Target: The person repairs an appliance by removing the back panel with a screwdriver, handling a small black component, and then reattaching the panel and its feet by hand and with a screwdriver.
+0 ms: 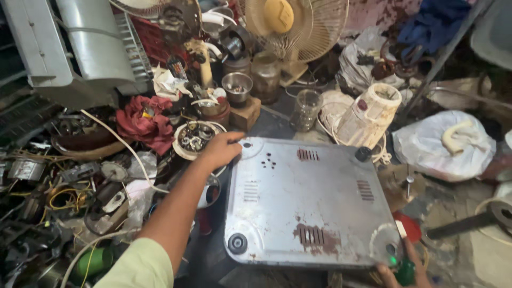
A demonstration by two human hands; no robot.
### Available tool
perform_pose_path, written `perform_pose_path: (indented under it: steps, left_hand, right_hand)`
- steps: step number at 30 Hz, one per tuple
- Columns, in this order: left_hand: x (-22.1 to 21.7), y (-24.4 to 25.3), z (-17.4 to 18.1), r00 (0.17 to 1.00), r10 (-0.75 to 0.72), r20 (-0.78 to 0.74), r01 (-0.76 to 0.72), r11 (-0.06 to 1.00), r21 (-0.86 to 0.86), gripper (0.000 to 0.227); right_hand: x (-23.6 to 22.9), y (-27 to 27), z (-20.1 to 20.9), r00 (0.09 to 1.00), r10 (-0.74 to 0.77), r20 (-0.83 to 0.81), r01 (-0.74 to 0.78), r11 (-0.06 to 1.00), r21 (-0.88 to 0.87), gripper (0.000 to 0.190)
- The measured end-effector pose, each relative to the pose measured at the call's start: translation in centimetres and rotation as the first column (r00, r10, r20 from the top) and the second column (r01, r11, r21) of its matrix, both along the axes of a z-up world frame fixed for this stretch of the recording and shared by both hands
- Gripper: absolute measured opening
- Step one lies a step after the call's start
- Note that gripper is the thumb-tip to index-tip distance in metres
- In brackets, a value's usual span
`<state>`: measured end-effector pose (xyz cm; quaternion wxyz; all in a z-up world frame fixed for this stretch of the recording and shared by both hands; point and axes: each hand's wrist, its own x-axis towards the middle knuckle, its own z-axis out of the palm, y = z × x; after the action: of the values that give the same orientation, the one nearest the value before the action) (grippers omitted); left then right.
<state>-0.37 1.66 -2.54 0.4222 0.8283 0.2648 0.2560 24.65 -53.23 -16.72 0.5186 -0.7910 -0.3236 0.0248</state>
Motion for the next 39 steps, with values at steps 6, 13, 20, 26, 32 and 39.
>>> perform_pose_path:
  steps: [6,13,20,26,32,39]
  left_hand:
    - [-0.5,-1.3,2.4,0.949,0.025,-0.314,-0.077,0.985,-0.154,0.047]
    - [-2.2,-5.4,1.3,0.970,0.238,0.049,-0.243,0.954,0.178,0.036]
    - [-3.4,-7.8,1.3,0.858,0.440,0.263,-0.481,0.869,0.114,0.027]
    - [-3.7,-8.5,1.9,0.850,0.449,0.275,-0.479,0.876,0.053,0.028]
    - [-3.5,-8.5,2.3,0.847,0.466,0.254,-0.503,0.858,0.104,0.030]
    - [-3.4,-8.6,2.2,0.857,0.474,0.204,-0.509,0.841,0.184,0.030]
  right_hand:
    - [-7.8,0.5,9.1,0.944,-0.210,0.254,0.256,0.953,-0.164,0.061]
    - [-13.8,5.9,25.4,0.903,0.133,-0.409,0.137,0.813,0.566,0.034]
    - [-21.3,15.4,32.3,0.939,0.258,0.226,-0.286,0.953,0.101,0.048]
    - [-25.1,20.2,32.2,0.897,0.412,0.157,-0.436,0.883,0.175,0.043]
    - [-25.4,20.5,31.2,0.898,0.432,0.087,-0.440,0.874,0.204,0.044]
    - [-25.3,20.2,31.0,0.904,0.423,0.056,-0.425,0.878,0.219,0.043]
